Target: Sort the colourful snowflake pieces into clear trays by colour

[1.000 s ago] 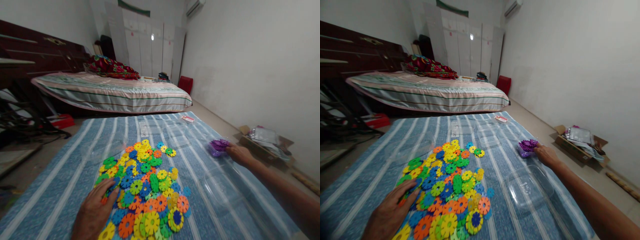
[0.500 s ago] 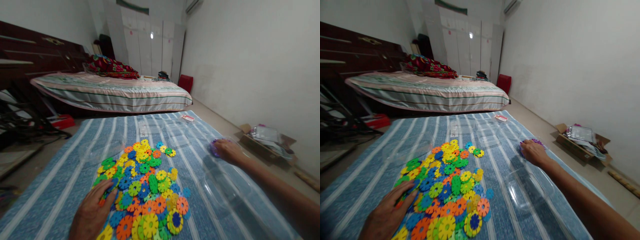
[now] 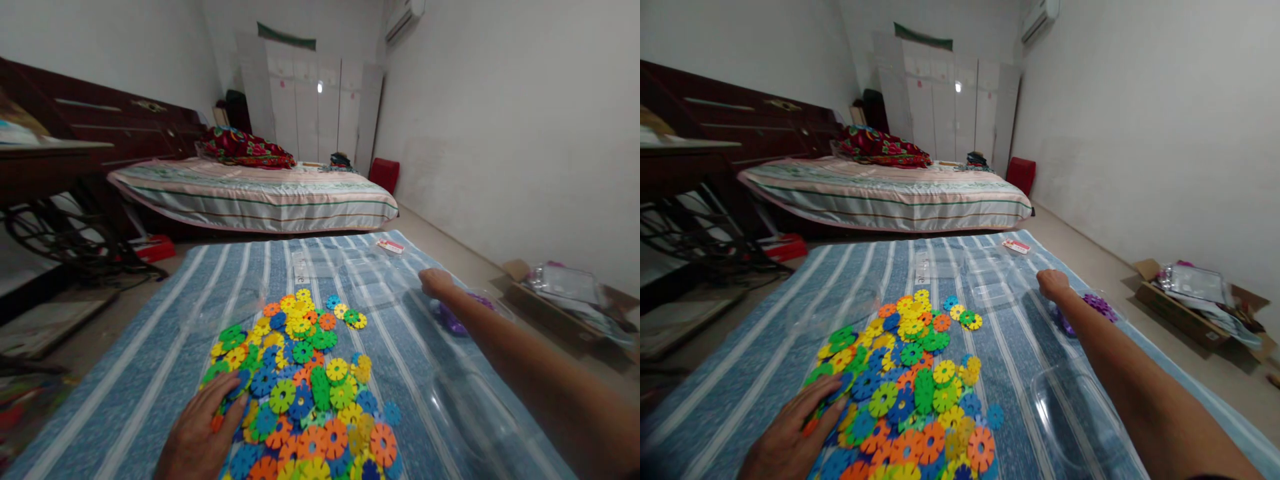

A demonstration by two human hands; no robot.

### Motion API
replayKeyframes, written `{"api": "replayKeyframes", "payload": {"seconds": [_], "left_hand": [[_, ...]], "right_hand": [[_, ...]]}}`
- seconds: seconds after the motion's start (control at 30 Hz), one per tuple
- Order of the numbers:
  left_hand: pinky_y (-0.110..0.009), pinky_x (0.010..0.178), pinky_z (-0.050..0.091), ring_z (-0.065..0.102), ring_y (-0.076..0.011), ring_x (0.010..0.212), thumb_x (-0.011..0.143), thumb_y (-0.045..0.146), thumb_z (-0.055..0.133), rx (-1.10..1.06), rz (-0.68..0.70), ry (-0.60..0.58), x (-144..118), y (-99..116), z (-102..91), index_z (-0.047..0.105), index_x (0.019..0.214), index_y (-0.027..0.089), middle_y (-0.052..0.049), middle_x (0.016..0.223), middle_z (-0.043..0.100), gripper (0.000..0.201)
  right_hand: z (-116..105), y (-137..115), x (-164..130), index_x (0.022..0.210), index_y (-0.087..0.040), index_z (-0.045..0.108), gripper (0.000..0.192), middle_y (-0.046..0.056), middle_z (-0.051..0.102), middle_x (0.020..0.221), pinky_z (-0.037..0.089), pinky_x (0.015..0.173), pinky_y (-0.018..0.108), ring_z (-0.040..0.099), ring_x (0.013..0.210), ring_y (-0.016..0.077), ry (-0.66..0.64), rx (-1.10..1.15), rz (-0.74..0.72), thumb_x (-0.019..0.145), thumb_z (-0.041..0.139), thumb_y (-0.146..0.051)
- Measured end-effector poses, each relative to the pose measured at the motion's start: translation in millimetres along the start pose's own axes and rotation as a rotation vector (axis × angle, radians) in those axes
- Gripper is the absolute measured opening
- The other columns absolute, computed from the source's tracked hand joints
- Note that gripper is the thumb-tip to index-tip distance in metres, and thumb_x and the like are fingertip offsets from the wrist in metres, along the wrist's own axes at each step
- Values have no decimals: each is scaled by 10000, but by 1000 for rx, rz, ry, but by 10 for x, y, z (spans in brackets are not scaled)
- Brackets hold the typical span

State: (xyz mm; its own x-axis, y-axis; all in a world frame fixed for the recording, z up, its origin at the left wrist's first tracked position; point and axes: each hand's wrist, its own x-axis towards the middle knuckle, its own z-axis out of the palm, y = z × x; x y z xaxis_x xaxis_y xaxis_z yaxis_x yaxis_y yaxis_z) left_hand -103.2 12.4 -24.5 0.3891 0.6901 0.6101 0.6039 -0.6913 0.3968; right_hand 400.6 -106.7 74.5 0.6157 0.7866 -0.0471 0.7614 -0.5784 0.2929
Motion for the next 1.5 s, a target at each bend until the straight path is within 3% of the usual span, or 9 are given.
{"api": "replayKeyframes", "payload": {"seconds": [0.27, 0.57, 0.83, 0.9, 1.03, 1.13, 1.23, 1.37, 1.5], "left_hand": [[-392, 919, 568, 691, -253, 982, 876, 576, 446, 64, 43, -3, -6, 29, 9, 697, 974, 208, -75, 1047, 733, 456], [-413, 942, 553, 682, -265, 1000, 873, 577, 457, 43, 58, -29, 0, 40, 0, 693, 998, 194, -84, 1062, 726, 467], [-376, 942, 549, 686, -255, 985, 850, 617, 464, 30, 10, -27, 21, 64, 0, 701, 971, 220, -71, 1043, 734, 478], [-380, 938, 552, 686, -257, 983, 851, 613, 463, 29, 8, -35, 27, 72, -10, 702, 972, 220, -72, 1040, 735, 475], [-383, 948, 547, 682, -258, 998, 849, 614, 462, 24, -3, -32, 30, 87, -17, 704, 964, 221, -73, 1047, 733, 475], [-402, 949, 547, 679, -268, 1004, 854, 613, 459, 19, 5, -43, 35, 101, -28, 704, 973, 209, -81, 1052, 731, 487], [-400, 953, 546, 680, -266, 1003, 859, 593, 467, 13, 18, -57, 44, 111, -44, 698, 987, 199, -84, 1054, 730, 474], [-389, 967, 537, 678, -260, 1016, 860, 584, 477, 16, 24, -51, 43, 103, -44, 694, 970, 205, -83, 1055, 730, 450], [-382, 967, 537, 678, -257, 1018, 862, 577, 475, 14, 23, -34, 33, 91, -25, 691, 970, 207, -84, 1058, 730, 442]], "right_hand": [[-84, 145, -87, 1036, -101, 694, 297, 200, 688, 1058, 487, 701, 285, 677, 974, 279, 61, -2, 82, 917, 425, -144], [-369, 38, -922, 940, -162, 675, 290, 108, 695, 945, 351, 574, 248, 657, 812, 201, 282, -10, 2, 978, 405, -260], [-383, 90, -1157, 972, -175, 685, 277, 112, 689, 970, 349, 591, 256, 630, 844, 230, 442, 78, 136, 963, 424, -269], [-388, 52, -1311, 934, -176, 691, 282, 111, 688, 917, 371, 621, 267, 623, 836, 233, 530, 131, 41, 952, 429, -280], [-385, -155, -1794, 801, -193, 664, 348, 84, 654, 768, 394, 677, 271, 588, 709, 178, 614, 300, -357, 975, 374, -276], [-342, -362, -2079, 737, -201, 618, 365, 49, 595, 663, 349, 596, 260, 521, 603, 148, 562, 384, -548, 983, 349, -227], [-265, -515, -2121, 709, -193, 588, 308, 29, 568, 631, 289, 545, 269, 490, 559, 136, 423, 384, -653, 935, 382, -151], [-213, -570, -1938, 717, -172, 603, 197, 34, 630, 701, 256, 543, 277, 546, 593, 131, 205, 285, -658, 868, 482, -135], [-247, -523, -1789, 753, -160, 632, 194, 61, 666, 743, 258, 535, 267, 593, 645, 139, 97, 160, -576, 872, 481, -129]]}}
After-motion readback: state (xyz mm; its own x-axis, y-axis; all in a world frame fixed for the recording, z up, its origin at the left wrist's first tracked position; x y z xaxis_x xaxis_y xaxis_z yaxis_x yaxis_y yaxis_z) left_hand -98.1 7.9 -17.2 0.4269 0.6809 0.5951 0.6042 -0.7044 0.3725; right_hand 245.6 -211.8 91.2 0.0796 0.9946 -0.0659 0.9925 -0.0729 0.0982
